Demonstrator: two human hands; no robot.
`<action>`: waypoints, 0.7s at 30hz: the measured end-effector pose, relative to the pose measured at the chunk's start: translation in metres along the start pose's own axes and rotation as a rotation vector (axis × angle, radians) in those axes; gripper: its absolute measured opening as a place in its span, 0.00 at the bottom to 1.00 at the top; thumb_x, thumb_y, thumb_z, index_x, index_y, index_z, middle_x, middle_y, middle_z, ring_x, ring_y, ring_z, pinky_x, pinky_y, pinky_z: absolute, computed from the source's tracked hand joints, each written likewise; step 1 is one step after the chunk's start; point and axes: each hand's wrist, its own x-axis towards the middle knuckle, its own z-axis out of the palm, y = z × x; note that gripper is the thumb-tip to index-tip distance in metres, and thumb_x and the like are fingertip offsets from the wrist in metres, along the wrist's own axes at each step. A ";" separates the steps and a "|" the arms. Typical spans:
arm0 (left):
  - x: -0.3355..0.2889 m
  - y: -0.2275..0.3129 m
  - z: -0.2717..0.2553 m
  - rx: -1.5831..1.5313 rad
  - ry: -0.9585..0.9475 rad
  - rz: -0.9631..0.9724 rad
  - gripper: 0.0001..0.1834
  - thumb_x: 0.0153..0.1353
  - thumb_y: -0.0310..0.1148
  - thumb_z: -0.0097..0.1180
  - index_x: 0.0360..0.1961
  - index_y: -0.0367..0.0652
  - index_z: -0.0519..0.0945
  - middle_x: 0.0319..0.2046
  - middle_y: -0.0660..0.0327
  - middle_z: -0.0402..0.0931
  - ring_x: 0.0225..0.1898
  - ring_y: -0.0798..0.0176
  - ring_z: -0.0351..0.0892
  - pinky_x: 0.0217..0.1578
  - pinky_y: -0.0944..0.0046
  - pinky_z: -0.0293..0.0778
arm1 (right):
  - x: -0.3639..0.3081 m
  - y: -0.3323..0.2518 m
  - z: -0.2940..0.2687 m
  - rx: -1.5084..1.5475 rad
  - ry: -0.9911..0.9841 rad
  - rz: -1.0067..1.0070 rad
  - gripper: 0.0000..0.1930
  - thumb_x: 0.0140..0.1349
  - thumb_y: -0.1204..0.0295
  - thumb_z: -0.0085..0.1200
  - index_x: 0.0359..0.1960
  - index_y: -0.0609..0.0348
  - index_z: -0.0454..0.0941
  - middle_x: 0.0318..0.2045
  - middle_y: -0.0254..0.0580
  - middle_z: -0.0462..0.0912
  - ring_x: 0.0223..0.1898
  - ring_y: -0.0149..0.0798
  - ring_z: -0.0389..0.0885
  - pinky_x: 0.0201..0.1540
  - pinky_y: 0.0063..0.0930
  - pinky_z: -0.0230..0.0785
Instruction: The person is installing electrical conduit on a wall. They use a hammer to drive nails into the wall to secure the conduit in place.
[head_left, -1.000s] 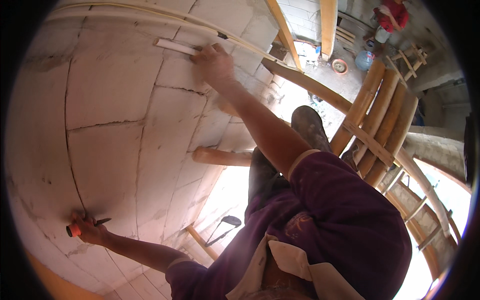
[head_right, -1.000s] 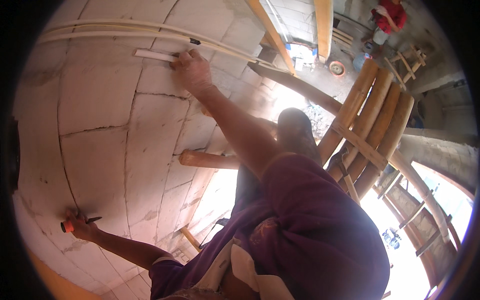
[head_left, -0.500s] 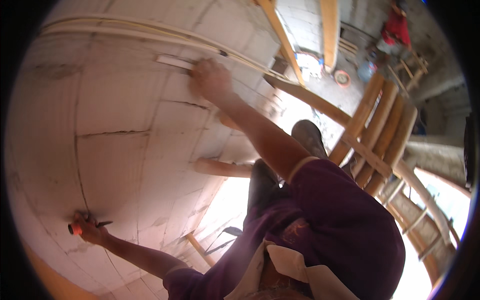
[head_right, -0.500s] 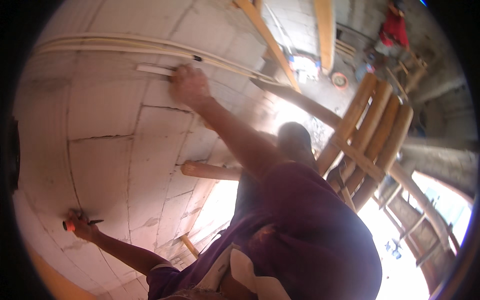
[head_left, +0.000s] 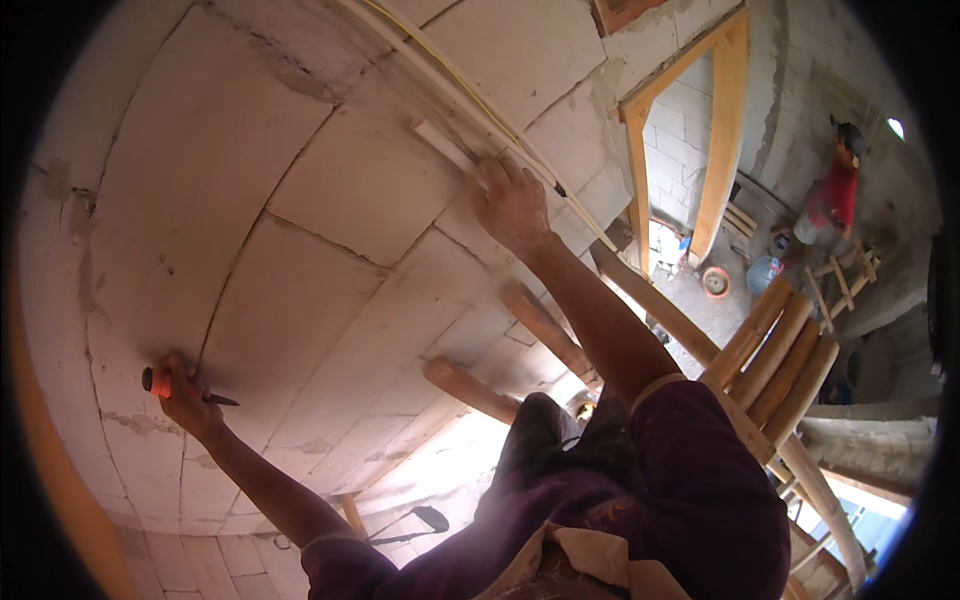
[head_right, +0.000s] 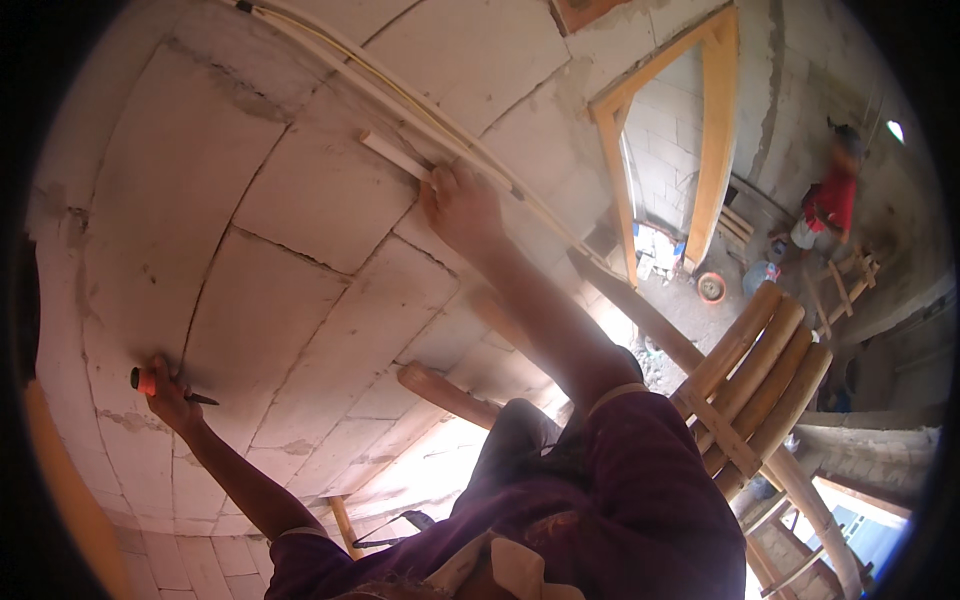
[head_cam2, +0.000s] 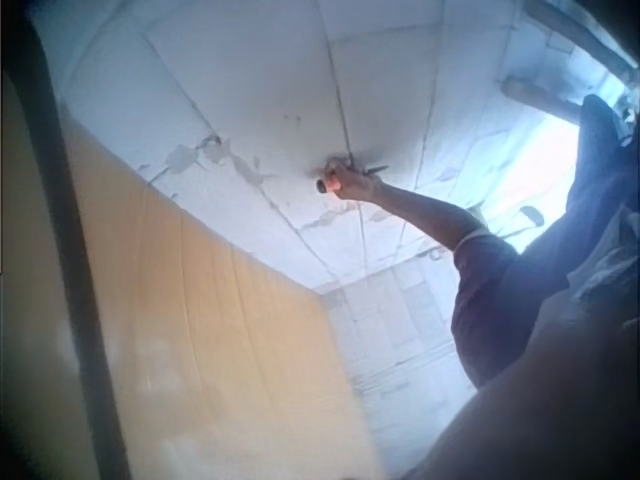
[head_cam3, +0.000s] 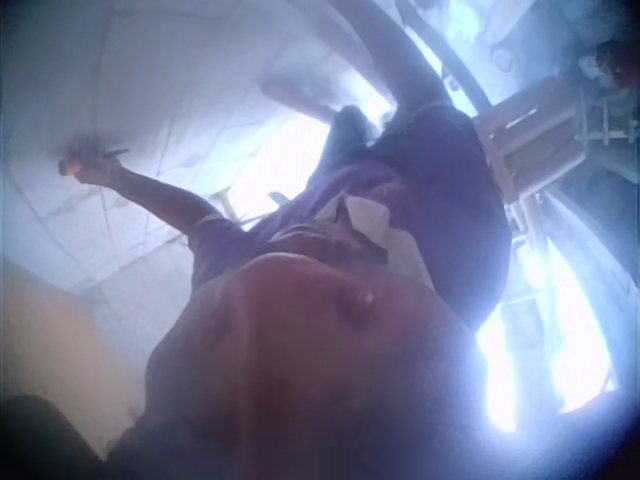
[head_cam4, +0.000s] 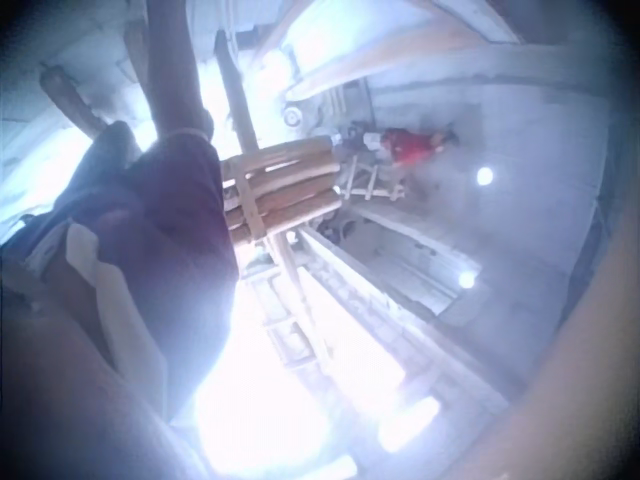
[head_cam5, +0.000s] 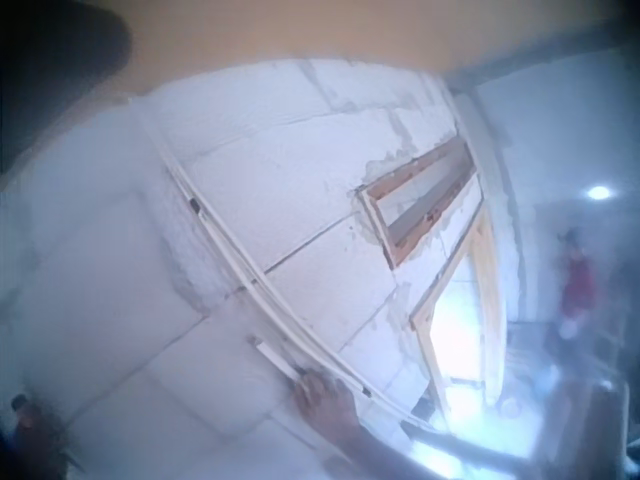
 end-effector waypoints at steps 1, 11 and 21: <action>0.000 0.000 0.000 0.006 -0.003 0.003 0.06 0.61 0.33 0.61 0.32 0.44 0.76 0.23 0.66 0.70 0.13 0.78 0.58 0.12 0.75 0.52 | 0.008 -0.002 0.003 -0.013 0.039 -0.070 0.08 0.58 0.68 0.58 0.32 0.59 0.77 0.31 0.42 0.77 0.30 0.46 0.78 0.29 0.38 0.71; -0.003 0.000 0.001 -0.011 -0.030 -0.009 0.06 0.61 0.32 0.60 0.32 0.45 0.76 0.22 0.67 0.70 0.13 0.77 0.59 0.12 0.74 0.52 | 0.043 -0.017 0.013 -0.038 0.095 -0.121 0.05 0.57 0.71 0.57 0.31 0.57 0.78 0.32 0.41 0.80 0.30 0.44 0.80 0.29 0.37 0.74; -0.002 0.000 -0.002 -0.009 -0.044 -0.012 0.06 0.62 0.33 0.59 0.31 0.46 0.76 0.21 0.67 0.69 0.13 0.77 0.59 0.12 0.74 0.53 | 0.068 -0.033 0.017 -0.053 0.033 -0.082 0.05 0.54 0.71 0.59 0.26 0.57 0.78 0.30 0.40 0.81 0.34 0.41 0.82 0.30 0.34 0.78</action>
